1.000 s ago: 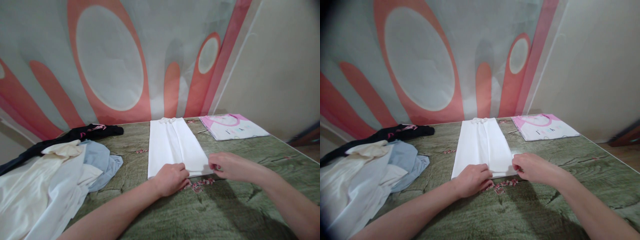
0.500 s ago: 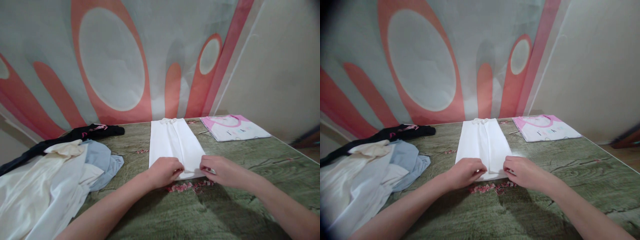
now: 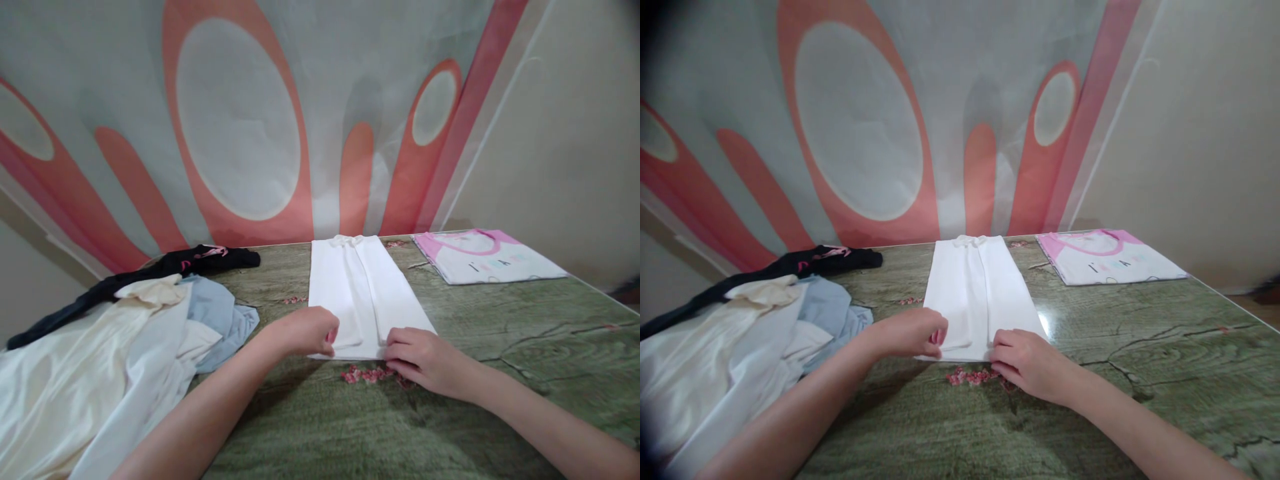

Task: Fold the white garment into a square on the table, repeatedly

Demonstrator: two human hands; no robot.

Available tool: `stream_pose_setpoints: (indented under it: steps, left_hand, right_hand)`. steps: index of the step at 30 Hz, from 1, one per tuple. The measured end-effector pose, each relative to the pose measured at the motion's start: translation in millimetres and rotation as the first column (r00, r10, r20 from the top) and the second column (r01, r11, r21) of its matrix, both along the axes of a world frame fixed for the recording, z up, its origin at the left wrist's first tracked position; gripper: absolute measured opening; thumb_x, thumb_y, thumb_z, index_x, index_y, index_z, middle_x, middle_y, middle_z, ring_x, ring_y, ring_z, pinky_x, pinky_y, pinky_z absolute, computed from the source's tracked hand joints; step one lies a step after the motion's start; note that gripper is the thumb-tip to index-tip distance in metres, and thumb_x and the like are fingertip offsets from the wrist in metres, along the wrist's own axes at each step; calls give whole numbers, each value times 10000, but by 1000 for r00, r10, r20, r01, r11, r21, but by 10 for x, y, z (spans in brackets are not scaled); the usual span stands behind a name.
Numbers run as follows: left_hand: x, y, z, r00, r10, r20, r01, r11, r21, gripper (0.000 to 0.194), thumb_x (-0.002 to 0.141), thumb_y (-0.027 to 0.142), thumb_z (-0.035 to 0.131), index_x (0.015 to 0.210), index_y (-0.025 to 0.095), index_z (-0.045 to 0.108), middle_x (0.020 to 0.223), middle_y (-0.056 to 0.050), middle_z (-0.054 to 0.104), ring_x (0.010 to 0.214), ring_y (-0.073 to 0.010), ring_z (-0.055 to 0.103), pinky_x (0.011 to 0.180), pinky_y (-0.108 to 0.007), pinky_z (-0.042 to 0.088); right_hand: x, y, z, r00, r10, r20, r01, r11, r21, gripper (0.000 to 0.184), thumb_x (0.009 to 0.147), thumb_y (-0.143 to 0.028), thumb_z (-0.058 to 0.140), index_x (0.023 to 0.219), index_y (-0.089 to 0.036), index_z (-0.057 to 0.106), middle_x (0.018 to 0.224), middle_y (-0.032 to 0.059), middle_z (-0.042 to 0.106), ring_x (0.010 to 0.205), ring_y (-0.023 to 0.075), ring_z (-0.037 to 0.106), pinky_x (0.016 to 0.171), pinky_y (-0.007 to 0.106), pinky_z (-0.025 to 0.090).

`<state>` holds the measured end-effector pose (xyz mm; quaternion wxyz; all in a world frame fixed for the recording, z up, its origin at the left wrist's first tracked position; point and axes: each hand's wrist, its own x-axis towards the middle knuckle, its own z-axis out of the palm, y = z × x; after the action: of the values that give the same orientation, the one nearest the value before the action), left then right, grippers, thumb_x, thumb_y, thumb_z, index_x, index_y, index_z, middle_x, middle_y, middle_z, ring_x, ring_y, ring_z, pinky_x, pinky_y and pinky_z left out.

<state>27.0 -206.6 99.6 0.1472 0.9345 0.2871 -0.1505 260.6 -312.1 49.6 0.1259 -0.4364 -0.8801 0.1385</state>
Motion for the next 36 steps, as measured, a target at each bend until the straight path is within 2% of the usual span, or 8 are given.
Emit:
stream_pose_setpoints:
  steps: [4, 7, 12, 15, 19, 22, 26, 36]
  left_hand:
    - [-89, 37, 129, 990, 25, -136, -25, 1000, 1, 203, 635, 271, 712, 804, 176, 655, 763, -21, 648, 684, -165, 586, 529, -208, 357]
    - [-107, 42, 167, 984, 13, -180, -14, 1000, -4, 205, 628, 284, 719, 793, 173, 669, 726, -23, 650, 666, -162, 587, 538, -208, 371]
    - [-123, 29, 151, 984, 7, -181, -5, 1000, 11, 132, 640, 215, 673, 758, 160, 696, 686, -41, 662, 610, -157, 577, 516, -212, 371]
    - [-149, 28, 153, 987, 6, -161, -10, 1000, -26, 135, 640, 151, 615, 742, 158, 703, 666, -39, 665, 577, -143, 572, 496, -203, 360]
    - [-199, 56, 174, 993, 22, -120, -26, 999, -31, 161, 660, 135, 576, 747, 162, 708, 696, -49, 681, 625, -156, 597, 554, -216, 392]
    - [-225, 90, 163, 993, 62, -102, -56, 997, 56, 192, 689, 140, 544, 785, 145, 711, 761, -89, 692, 689, -190, 616, 581, -239, 408]
    - [-229, 137, 122, 983, 104, -149, -83, 986, 142, 187, 704, 161, 532, 757, 103, 701, 789, -134, 689, 678, -206, 616, 544, -244, 398]
    - [-259, 264, 6, 980, 114, -166, -100, 991, 94, 203, 715, 282, 595, 778, 130, 712, 756, -106, 691, 652, -185, 603, 519, -232, 379]
  right_hand:
    - [-27, 17, 39, 1000, 23, -22, -22, 1000, 6, 215, 895, -218, 430, 864, -180, 639, 822, 48, 572, 768, 145, 530, 697, 256, 410]
    - [-87, 87, 86, 999, 26, -30, -25, 999, 41, 221, 895, -212, 425, 879, -172, 642, 842, 60, 583, 784, 149, 532, 702, 257, 410]
    - [-348, 242, 129, 995, 85, 50, -90, 991, 94, 234, 894, -211, 420, 846, -174, 646, 827, 52, 587, 761, 147, 532, 700, 262, 398]
    - [-588, 291, 126, 988, 100, 114, -114, 986, 122, 250, 897, -238, 418, 828, -178, 650, 816, 48, 590, 750, 150, 537, 700, 274, 389]
    - [-883, 307, 122, 975, 102, 195, -121, 989, 88, 241, 890, -242, 425, 839, -168, 649, 822, 52, 599, 728, 150, 558, 685, 275, 389]
    - [-1016, 318, 125, 972, 51, 231, -72, 994, 84, 252, 897, -238, 410, 848, -155, 643, 836, 62, 609, 714, 151, 575, 653, 264, 389]
    - [-1103, 345, 123, 969, 13, 247, -36, 995, 91, 275, 904, -229, 393, 831, -155, 647, 822, 64, 620, 702, 153, 583, 620, 251, 385]
    - [-1269, 346, 54, 968, -5, 249, -28, 991, 129, 283, 916, -199, 361, 854, -152, 633, 819, 73, 628, 709, 156, 579, 585, 248, 373]
